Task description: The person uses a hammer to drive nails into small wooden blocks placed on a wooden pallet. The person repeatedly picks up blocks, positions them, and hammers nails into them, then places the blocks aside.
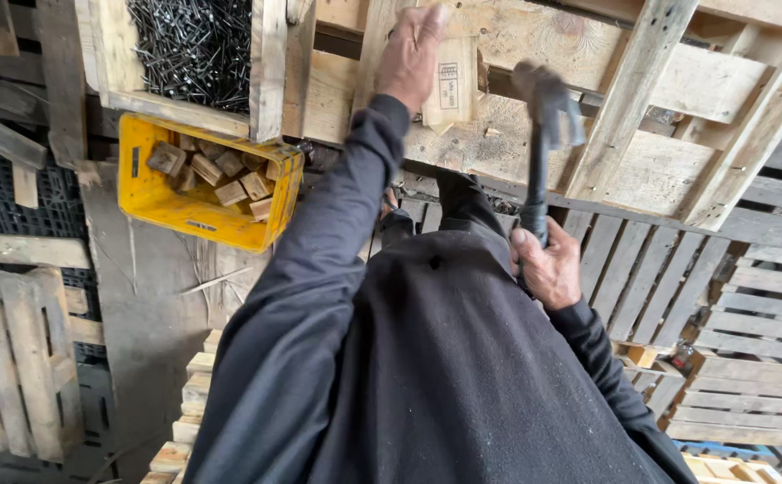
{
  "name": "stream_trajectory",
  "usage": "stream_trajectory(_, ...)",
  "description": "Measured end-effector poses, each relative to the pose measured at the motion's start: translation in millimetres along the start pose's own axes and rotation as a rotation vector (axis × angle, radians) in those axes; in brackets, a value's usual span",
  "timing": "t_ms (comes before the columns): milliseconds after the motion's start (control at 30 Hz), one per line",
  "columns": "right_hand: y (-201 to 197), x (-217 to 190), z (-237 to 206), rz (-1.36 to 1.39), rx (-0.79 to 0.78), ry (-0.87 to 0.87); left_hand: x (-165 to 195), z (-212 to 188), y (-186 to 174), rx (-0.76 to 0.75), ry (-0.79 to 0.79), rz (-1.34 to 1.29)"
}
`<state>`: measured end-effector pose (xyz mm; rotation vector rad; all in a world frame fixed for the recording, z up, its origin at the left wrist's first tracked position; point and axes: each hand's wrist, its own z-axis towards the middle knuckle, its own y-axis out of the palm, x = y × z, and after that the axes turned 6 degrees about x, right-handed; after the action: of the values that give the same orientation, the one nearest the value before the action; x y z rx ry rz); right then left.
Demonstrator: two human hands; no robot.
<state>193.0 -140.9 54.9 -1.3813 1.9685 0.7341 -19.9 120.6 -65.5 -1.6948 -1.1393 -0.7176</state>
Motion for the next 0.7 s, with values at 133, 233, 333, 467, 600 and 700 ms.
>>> stream_trajectory(133,-3,-51,-3,0.004,-0.188,-0.886,6,-8,28,0.307,-0.075,0.323)
stream_trajectory(233,-7,-65,11,0.172,-0.367,-1.041,7,-8,33,0.445,0.034,0.344)
stream_trajectory(333,-3,-39,33,-0.021,-0.296,-0.977,4,-6,26,0.346,-0.059,0.359)
stream_trajectory(467,2,7,49,-0.308,0.051,0.049,12,-12,18,0.552,0.145,0.495)
stream_trajectory(600,-13,-22,39,-0.202,0.134,-0.216,23,-19,26,0.901,0.395,0.633)
stream_trajectory(700,-30,-72,23,0.135,-0.146,-0.7,18,-23,40,0.464,0.037,0.495)
